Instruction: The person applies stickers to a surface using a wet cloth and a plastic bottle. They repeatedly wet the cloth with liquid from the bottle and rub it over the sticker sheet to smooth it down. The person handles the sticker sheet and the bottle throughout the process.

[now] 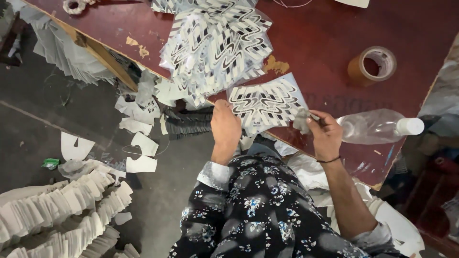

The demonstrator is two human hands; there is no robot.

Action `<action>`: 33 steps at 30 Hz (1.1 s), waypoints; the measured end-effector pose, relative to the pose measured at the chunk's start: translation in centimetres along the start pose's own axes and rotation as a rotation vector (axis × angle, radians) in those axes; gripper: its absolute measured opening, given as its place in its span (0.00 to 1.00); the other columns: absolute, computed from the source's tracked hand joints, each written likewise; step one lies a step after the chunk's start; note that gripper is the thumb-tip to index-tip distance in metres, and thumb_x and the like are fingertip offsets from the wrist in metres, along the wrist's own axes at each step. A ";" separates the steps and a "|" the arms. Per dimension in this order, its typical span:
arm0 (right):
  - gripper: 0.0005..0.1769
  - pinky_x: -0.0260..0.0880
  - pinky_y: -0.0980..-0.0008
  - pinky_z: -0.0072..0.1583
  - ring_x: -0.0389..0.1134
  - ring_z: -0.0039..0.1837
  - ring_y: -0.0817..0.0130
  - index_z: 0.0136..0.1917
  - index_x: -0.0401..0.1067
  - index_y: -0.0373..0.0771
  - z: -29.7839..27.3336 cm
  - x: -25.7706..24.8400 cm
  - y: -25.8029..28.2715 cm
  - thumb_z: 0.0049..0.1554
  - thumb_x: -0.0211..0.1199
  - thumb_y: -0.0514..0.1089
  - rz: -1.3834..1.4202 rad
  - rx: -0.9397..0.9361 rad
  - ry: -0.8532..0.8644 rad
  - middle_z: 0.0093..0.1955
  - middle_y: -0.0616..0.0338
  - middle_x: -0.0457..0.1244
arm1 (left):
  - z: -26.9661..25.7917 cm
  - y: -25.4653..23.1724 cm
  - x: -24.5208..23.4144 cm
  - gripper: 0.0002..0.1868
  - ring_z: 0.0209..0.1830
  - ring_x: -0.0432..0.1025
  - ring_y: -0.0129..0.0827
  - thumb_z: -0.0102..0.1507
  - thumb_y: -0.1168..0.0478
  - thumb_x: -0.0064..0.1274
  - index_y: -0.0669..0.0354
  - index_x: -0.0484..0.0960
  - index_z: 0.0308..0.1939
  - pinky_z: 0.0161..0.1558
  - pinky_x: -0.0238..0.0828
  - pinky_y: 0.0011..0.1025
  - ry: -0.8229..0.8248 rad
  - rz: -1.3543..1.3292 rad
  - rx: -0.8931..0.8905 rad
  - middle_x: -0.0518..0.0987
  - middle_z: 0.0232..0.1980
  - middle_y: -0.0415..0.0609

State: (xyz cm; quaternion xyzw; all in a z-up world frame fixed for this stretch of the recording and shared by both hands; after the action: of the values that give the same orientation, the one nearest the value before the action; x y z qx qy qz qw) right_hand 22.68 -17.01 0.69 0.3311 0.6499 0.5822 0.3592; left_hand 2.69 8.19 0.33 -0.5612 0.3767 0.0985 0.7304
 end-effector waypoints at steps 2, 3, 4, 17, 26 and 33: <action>0.13 0.70 0.81 0.54 0.69 0.51 0.80 0.60 0.75 0.32 -0.1 0.2 0.2 0.61 0.65 0.30 -0.010 -0.020 0.004 0.52 0.61 0.70 | 0.0 -1.1 -0.3 0.13 0.43 0.76 0.60 0.60 0.68 0.54 0.63 0.70 0.47 0.43 0.71 0.49 -0.029 -0.012 0.067 0.80 0.41 0.62; 0.13 0.69 0.82 0.54 0.68 0.51 0.80 0.60 0.75 0.32 -0.2 0.3 0.3 0.61 0.65 0.30 -0.022 -0.040 0.010 0.52 0.62 0.70 | -0.2 -1.9 -0.6 0.17 0.45 0.77 0.59 0.57 0.70 0.54 0.62 0.70 0.49 0.44 0.72 0.48 -0.058 -0.025 0.132 0.80 0.43 0.61; 0.13 0.69 0.82 0.54 0.68 0.51 0.80 0.60 0.75 0.32 -0.3 0.3 0.2 0.61 0.65 0.30 -0.021 -0.037 0.010 0.52 0.62 0.70 | -0.1 -2.0 -0.7 0.17 0.45 0.77 0.59 0.57 0.70 0.54 0.62 0.70 0.49 0.44 0.72 0.48 -0.057 -0.023 0.131 0.80 0.43 0.61; 0.13 0.68 0.82 0.51 0.67 0.49 0.81 0.60 0.75 0.31 -1.0 0.9 1.3 0.62 0.64 0.31 -0.088 -0.033 0.016 0.51 0.62 0.69 | 5.1 -2.9 -4.8 0.11 0.28 0.78 0.44 0.68 0.61 0.53 0.68 0.75 0.44 0.33 0.74 0.39 -0.099 -0.431 -0.040 0.81 0.34 0.54; 0.16 0.72 0.73 0.54 0.69 0.56 0.72 0.64 0.70 0.34 1.8 3.9 -0.3 0.62 0.59 0.33 0.411 0.321 0.157 0.55 0.61 0.67 | -0.2 2.3 -0.9 0.14 0.33 0.82 0.41 0.58 0.58 0.65 0.65 0.84 0.41 0.39 0.77 0.35 0.204 -0.246 -0.246 0.85 0.34 0.56; 0.30 0.58 0.53 0.76 0.58 0.77 0.44 0.76 0.60 0.31 2.5 7.3 2.4 0.70 0.52 0.53 -0.726 -0.379 0.207 0.77 0.40 0.56 | -1.7 2.7 1.8 0.10 0.30 0.82 0.33 0.57 0.61 0.64 0.65 0.85 0.36 0.36 0.78 0.30 0.273 -0.400 -0.305 0.86 0.31 0.52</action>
State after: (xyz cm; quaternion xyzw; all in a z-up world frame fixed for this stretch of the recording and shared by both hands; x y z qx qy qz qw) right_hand 21.02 -9.25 2.29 -0.0515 0.6384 0.5574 0.5282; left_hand 1.65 7.10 -2.98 -0.7358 0.3344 -0.0686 0.5849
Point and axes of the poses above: each hand's wrist, its own z-axis towards the middle knuckle, its own x-axis out of the palm, y = z × x, the point moved 7 cm from there along z, towards the middle knuckle
